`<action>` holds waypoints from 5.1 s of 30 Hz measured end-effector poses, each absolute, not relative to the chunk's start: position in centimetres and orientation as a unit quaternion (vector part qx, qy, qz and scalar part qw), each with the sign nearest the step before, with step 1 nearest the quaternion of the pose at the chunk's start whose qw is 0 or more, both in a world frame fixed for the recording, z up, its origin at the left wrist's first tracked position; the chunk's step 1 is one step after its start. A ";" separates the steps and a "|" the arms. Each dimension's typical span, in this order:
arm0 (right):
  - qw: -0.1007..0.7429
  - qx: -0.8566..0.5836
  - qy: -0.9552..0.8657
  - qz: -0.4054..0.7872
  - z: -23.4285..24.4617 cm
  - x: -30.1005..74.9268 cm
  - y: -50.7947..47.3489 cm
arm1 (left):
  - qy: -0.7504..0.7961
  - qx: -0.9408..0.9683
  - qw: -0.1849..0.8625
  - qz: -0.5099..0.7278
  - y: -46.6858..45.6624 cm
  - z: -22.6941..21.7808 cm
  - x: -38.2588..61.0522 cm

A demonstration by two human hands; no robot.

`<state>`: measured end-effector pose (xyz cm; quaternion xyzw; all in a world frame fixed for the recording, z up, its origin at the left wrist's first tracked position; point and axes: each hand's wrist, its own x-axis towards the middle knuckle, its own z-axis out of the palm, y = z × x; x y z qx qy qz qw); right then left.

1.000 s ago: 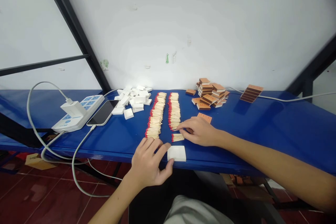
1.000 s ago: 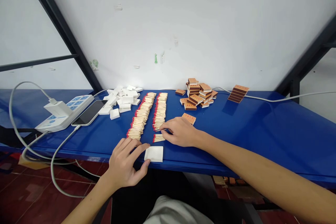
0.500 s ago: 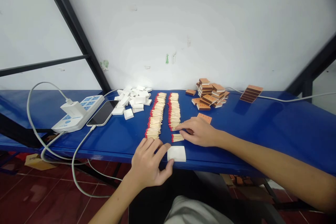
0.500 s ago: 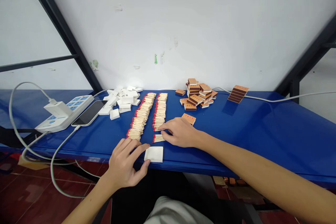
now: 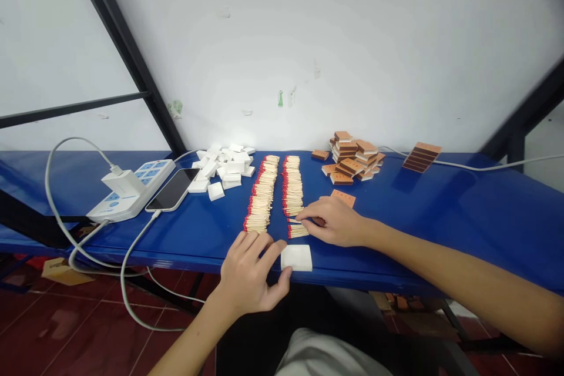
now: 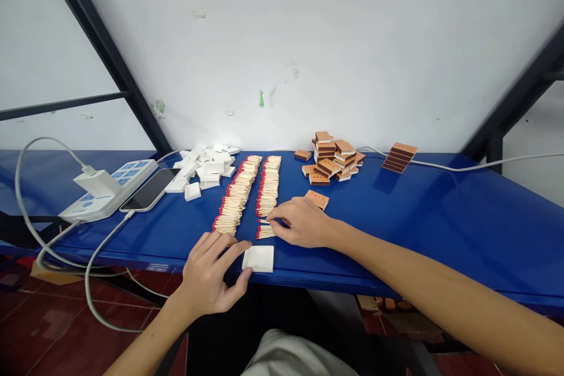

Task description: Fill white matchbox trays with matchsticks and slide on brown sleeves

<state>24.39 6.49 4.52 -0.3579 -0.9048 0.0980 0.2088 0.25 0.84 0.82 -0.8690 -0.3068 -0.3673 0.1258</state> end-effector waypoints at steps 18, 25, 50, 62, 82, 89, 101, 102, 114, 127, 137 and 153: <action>0.184 -0.367 -0.904 0.118 5.1 24.2 6.1 | -0.308 -0.869 0.125 -0.367 0.8 0.9 0.3; 0.182 -0.379 -0.898 0.128 5.1 24.1 6.2 | -0.305 -0.870 0.122 -0.369 0.8 1.0 0.2; 0.198 -0.363 -0.890 0.193 4.9 24.0 6.3 | -0.303 -0.871 0.118 -0.367 0.8 1.0 0.3; 0.177 -0.338 -0.906 0.185 5.4 24.0 6.2 | -0.300 -0.872 0.117 -0.368 0.8 0.9 0.2; 0.177 -0.324 -0.910 0.188 5.6 24.1 6.0 | -0.297 -0.873 0.117 -0.369 0.9 0.8 0.3; 0.173 -0.327 -0.913 0.173 5.3 24.2 5.8 | -0.300 -0.873 0.120 -0.366 0.9 0.9 0.3; 0.192 -0.311 -0.911 0.190 5.7 24.1 5.8 | -0.298 -0.873 0.121 -0.368 0.9 0.8 0.2; 0.195 -0.312 -0.908 0.200 5.8 24.1 5.8 | -0.298 -0.873 0.122 -0.368 0.9 0.9 0.3; 0.209 -0.361 -0.867 0.271 6.1 24.0 5.6 | -0.305 -0.870 0.122 -0.367 0.8 0.9 0.3; 0.253 -0.364 -0.809 0.386 6.4 23.5 4.8 | -0.322 -0.870 0.109 -0.357 0.8 1.2 0.4; 0.236 -0.320 -0.855 0.332 6.1 22.5 3.2 | -0.319 -0.867 0.111 -0.367 0.9 1.3 0.5; 0.197 -0.520 -0.828 0.067 5.6 24.1 5.5 | -0.314 -0.869 0.111 -0.367 0.7 1.4 0.5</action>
